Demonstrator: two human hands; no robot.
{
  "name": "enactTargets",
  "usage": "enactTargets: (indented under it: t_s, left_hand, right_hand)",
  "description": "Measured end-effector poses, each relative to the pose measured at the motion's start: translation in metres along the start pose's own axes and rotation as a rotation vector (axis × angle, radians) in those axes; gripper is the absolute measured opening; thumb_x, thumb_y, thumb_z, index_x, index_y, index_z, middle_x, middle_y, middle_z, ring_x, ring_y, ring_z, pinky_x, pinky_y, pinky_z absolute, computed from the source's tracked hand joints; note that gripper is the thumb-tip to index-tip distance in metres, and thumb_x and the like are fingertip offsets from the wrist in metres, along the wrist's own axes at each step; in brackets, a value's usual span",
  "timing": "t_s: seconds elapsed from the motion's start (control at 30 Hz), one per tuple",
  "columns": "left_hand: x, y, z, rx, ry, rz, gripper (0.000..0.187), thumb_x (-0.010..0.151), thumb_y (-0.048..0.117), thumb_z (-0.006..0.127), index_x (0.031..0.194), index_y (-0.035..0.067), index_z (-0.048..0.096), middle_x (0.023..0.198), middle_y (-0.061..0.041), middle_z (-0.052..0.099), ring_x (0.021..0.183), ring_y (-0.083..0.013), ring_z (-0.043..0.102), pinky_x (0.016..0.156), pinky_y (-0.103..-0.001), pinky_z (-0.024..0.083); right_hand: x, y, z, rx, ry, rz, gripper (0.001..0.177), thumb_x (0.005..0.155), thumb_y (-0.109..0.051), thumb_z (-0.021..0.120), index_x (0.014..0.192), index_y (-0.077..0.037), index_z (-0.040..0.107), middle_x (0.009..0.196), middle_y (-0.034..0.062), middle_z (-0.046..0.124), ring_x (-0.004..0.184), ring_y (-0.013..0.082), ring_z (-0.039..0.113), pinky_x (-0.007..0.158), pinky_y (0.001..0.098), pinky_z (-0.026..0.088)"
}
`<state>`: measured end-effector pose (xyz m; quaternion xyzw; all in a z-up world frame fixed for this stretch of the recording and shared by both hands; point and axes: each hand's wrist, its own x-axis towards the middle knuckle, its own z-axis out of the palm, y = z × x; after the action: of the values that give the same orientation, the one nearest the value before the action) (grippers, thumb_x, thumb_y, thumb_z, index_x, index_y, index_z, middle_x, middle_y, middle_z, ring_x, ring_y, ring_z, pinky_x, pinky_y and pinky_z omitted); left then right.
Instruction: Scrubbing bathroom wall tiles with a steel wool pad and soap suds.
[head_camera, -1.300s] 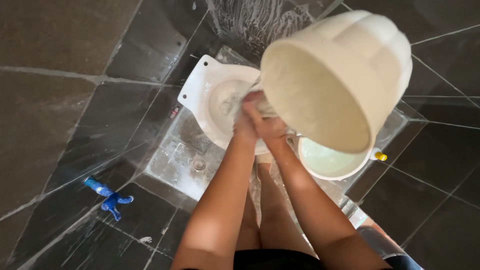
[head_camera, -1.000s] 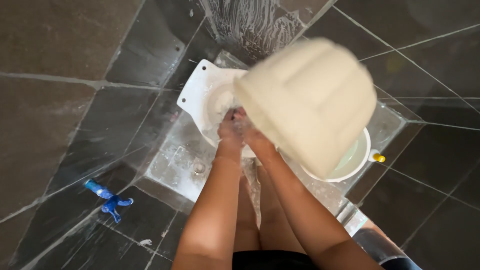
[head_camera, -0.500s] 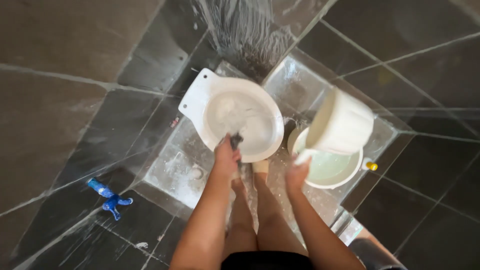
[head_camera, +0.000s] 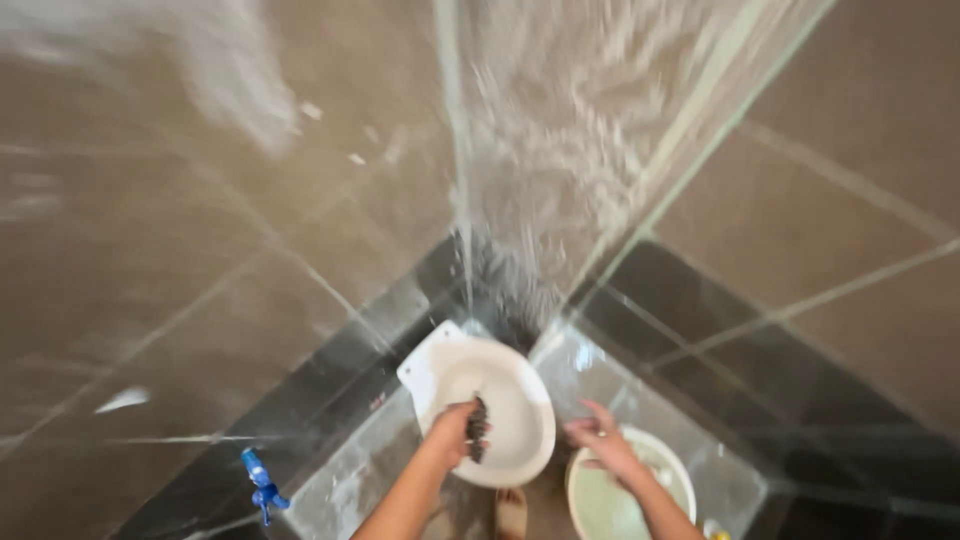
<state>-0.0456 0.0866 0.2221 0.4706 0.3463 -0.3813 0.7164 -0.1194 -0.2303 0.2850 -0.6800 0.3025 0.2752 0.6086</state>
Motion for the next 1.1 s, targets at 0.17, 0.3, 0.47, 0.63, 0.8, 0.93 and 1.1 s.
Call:
enactTargets:
  t_s: [0.17,0.3,0.47,0.63,0.8,0.93,1.1]
  left_hand:
    - [-0.112,0.087,0.074,0.044,-0.277,0.239,0.032,0.098,0.028,0.061,0.126,0.012,0.062,0.113,-0.004,0.070,0.101,-0.0188,0.068,0.082,-0.042,0.058]
    - [-0.206,0.168,0.074,0.289,-0.254,0.577,0.045,0.096,0.024,0.064,0.140,0.018,0.057,0.128,0.004,0.069,0.110,-0.0114,0.065,0.087,-0.035,0.052]
    - [-0.415,0.283,0.034,0.830,0.283,1.425,0.030,0.086,0.009,0.067,0.115,0.009,0.069,0.114,-0.009,0.073,0.103,-0.0221,0.072,0.094,-0.035,0.056]
    - [-0.561,0.329,-0.040,1.193,0.831,1.946,0.028,0.080,0.001,0.065,0.107,0.008,0.069,0.117,-0.012,0.068,0.118,-0.0347,0.062,0.106,-0.047,0.048]
    - [-0.569,0.360,-0.170,1.411,1.650,1.922,0.028,0.099,0.015,0.061,0.127,0.014,0.066,0.138,-0.005,0.057,0.136,-0.0242,0.053,0.120,-0.055,0.024]
    - [-0.552,0.366,-0.183,1.428,1.804,1.851,0.033,0.107,0.027,0.051,0.132,0.012,0.064,0.136,-0.006,0.052,0.136,-0.0276,0.047,0.124,-0.060,0.020]
    - [-0.513,0.391,-0.164,1.269,2.004,1.823,0.046,0.116,0.048,0.042,0.133,0.009,0.058,0.129,-0.016,0.043,0.131,-0.0401,0.037,0.117,-0.068,0.016]
  right_hand:
    - [-0.075,-0.169,0.099,-0.164,-0.199,-0.469,0.065,0.082,-0.016,0.072,0.141,-0.030,0.047,0.142,0.0085,0.050,0.110,0.0224,0.067,0.081,0.0366,0.061]
    - [-0.057,-0.234,0.144,-0.293,0.182,-1.088,0.052,0.080,-0.005,0.073,0.129,-0.011,0.058,0.122,0.0117,0.066,0.114,0.0254,0.067,0.098,0.0351,0.052]
    - [-0.125,-0.390,0.160,-0.339,0.295,-1.360,0.051,0.078,-0.001,0.072,0.127,-0.007,0.057,0.123,0.0155,0.062,0.120,0.0294,0.059,0.105,0.0391,0.047]
    - [-0.151,-0.528,0.150,-0.222,0.487,-1.551,0.042,0.092,-0.002,0.070,0.131,-0.002,0.054,0.115,0.0140,0.069,0.108,0.0293,0.069,0.092,0.0397,0.056]
    - [-0.117,-0.655,0.152,-0.136,0.803,-1.689,0.037,0.098,-0.011,0.073,0.128,-0.005,0.052,0.114,0.0219,0.067,0.105,0.0419,0.065,0.091,0.0472,0.051]
    - [-0.099,-0.676,0.199,-0.029,0.926,-1.459,0.031,0.098,-0.017,0.069,0.121,-0.006,0.051,0.103,0.0221,0.070,0.099,0.0441,0.067,0.086,0.0505,0.050]
    - [-0.142,-0.647,0.235,-0.165,0.893,-1.680,0.032,0.085,-0.009,0.064,0.113,-0.006,0.051,0.100,0.0268,0.067,0.098,0.0476,0.066,0.086,0.0507,0.053]
